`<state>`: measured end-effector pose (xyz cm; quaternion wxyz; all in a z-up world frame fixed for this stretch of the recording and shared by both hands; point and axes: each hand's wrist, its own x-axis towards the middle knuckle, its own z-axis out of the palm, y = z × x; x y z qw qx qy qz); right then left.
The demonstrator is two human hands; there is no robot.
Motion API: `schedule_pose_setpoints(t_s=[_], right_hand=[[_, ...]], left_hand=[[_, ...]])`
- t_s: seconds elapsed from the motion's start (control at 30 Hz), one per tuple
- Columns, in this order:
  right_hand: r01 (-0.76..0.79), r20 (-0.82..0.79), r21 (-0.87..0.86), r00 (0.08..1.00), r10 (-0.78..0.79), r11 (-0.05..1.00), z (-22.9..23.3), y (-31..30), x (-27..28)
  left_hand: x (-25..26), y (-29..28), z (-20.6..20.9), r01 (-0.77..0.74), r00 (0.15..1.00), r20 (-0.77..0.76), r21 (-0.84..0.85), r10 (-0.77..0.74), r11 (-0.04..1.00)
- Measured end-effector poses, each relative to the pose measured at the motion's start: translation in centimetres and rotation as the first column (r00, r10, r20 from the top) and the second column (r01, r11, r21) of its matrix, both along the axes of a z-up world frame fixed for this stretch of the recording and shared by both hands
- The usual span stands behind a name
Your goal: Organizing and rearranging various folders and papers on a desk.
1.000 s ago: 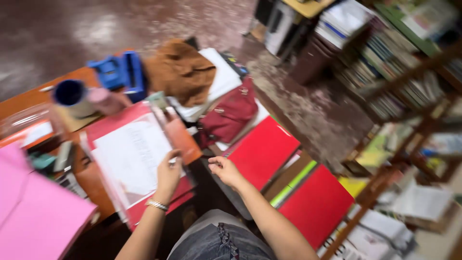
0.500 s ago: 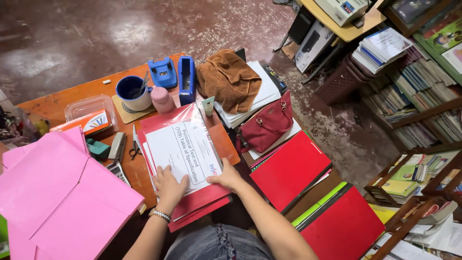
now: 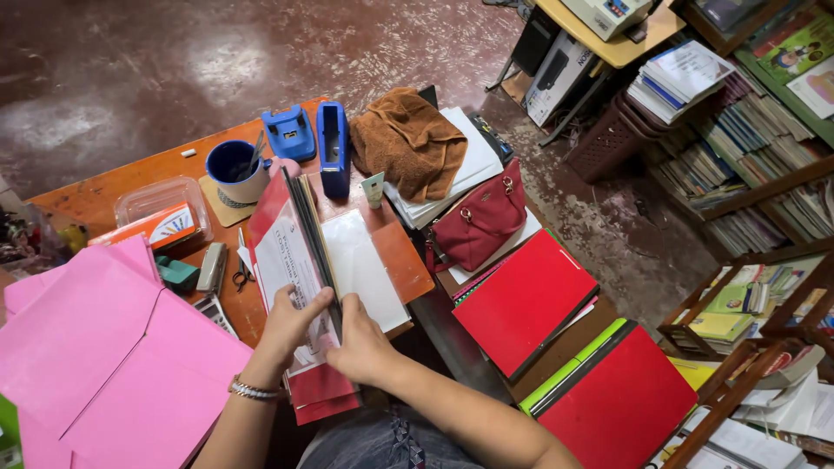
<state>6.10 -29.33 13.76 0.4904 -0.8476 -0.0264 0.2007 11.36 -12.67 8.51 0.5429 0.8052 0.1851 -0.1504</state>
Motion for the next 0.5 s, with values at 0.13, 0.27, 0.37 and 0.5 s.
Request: schedule_pose_setpoints(t_s=[0.13, 0.27, 0.37, 0.5], right_hand=[[-0.053, 0.093, -0.029, 0.994, 0.055, 0.998, 0.3, 0.8, -0.1], [-0.123, 0.144, -0.023, 0.982, 0.125, 0.992, 2.6, 0.8, 0.0], [-0.138, 0.048, 0.032, 0.989, 0.136, 0.990, 3.6, 0.4, 0.0], [-0.142, 0.185, 0.130, 0.976, 0.117, 0.981, -0.4, -0.3, 0.5]], left_hand=[[-0.8, -0.1, 0.8, -0.069, 0.987, -0.152, -0.072, 0.058, 0.995], [-1.0, 0.6, -0.6, 0.007, 0.984, 0.177, -0.096, 0.010, 0.995], [-1.0, 0.8, 0.6, -0.090, 0.993, 0.063, -0.155, 0.101, 0.984], [-1.2, 1.7, 1.4, -0.113, 0.986, 0.080, -0.325, 0.147, 0.939]])
